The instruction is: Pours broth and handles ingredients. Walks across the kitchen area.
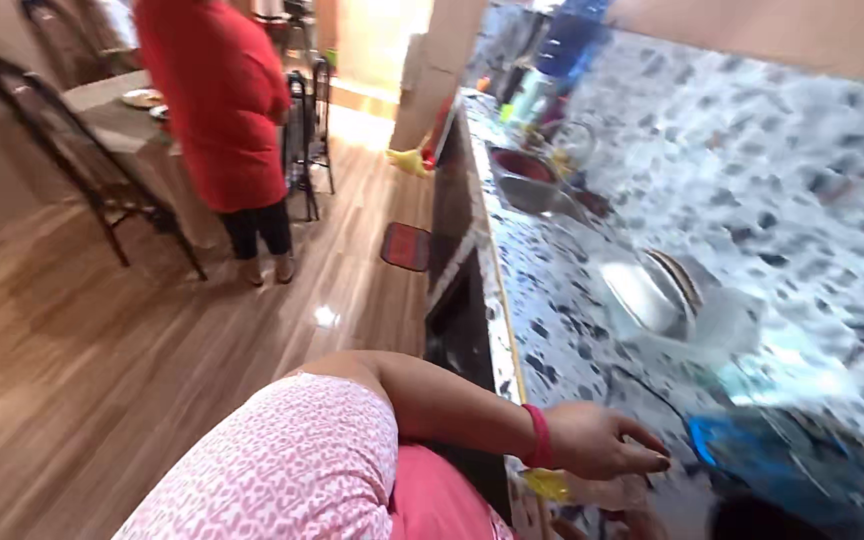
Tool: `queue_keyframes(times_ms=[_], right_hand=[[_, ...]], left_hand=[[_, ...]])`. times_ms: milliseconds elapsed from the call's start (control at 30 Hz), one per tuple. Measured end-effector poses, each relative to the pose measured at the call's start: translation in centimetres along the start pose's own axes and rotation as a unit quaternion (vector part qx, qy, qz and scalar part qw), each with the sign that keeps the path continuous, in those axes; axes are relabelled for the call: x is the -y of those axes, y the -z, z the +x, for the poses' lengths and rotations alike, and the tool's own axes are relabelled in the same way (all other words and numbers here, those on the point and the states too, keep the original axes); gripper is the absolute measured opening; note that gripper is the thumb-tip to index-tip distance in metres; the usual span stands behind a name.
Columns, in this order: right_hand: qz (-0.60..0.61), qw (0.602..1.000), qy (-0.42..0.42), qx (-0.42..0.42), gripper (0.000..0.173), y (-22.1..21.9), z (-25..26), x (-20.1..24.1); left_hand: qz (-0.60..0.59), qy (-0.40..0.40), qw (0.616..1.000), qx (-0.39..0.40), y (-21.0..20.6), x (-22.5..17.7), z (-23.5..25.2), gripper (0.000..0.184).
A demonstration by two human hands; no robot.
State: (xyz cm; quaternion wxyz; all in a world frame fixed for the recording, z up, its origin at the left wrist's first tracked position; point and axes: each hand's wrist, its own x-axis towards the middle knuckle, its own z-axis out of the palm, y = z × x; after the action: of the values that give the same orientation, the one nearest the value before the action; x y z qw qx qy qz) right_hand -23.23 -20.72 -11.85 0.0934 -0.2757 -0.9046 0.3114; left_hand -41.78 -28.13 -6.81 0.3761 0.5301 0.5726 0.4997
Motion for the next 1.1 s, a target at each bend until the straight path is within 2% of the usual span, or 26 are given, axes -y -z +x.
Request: queue_keyframes(times_ms=[200, 300, 400, 467, 567, 667, 800, 900, 933, 1000, 1100], right_hand=[[0.06, 0.974, 0.219, 0.021, 0.074, -12.3, 7.0, 10.5], [0.15, 0.953, 0.258, 0.056, 0.055, -19.1, 8.5, 16.1], [0.127, 0.933, 0.328, 0.074, 0.039, -24.7, 8.8, 22.4], [0.146, 0.919, 0.354, 0.098, 0.027, -28.0, 9.0, 26.5], [0.246, 0.877, 0.379, 0.163, 0.014, -32.8, 10.1, 31.9], [0.234, 0.853, 0.384, 0.267, 0.014, -35.8, 11.7, 37.9], [0.193, 0.821, 0.403, 0.356, 0.018, -41.3, 15.3, 45.0], [0.171, 0.8, 0.413, 0.4, 0.02, -45.7, 18.2, 50.4], [0.179, 0.789, 0.413, 0.419, 0.021, -47.4, 19.2, 52.1], [0.2, 0.754, 0.432, 0.451, 0.019, -51.0, 21.0, 56.1], [0.154, 0.716, 0.447, 0.514, 0.018, -54.5, 21.9, 62.6]], left_hand=[[0.032, 0.066, 0.984, -0.162, 9.9, 2.6, -12.1, 0.035], [0.04, 0.108, 0.966, -0.232, 14.3, 3.6, -19.4, 0.034], [0.056, 0.152, 0.943, -0.291, 18.1, 3.4, -26.5, 0.036], [0.065, 0.162, 0.925, -0.337, 20.3, 3.2, -30.7, 0.036], [0.09, 0.15, 0.891, -0.419, 23.1, 2.6, -36.5, 0.032], [0.157, 0.112, 0.828, -0.526, 25.6, 2.4, -42.2, 0.027], [0.225, 0.042, 0.69, -0.687, 29.3, 3.3, -49.8, 0.03], [0.229, 0.115, 0.616, -0.745, 32.6, 6.6, -55.1, 0.033], [0.228, 0.167, 0.616, -0.735, 33.6, 8.1, -56.3, 0.035], [0.218, 0.255, 0.644, -0.687, 36.0, 10.7, -57.7, 0.043], [0.166, 0.322, 0.686, -0.631, 41.0, 14.0, -58.9, 0.058]])
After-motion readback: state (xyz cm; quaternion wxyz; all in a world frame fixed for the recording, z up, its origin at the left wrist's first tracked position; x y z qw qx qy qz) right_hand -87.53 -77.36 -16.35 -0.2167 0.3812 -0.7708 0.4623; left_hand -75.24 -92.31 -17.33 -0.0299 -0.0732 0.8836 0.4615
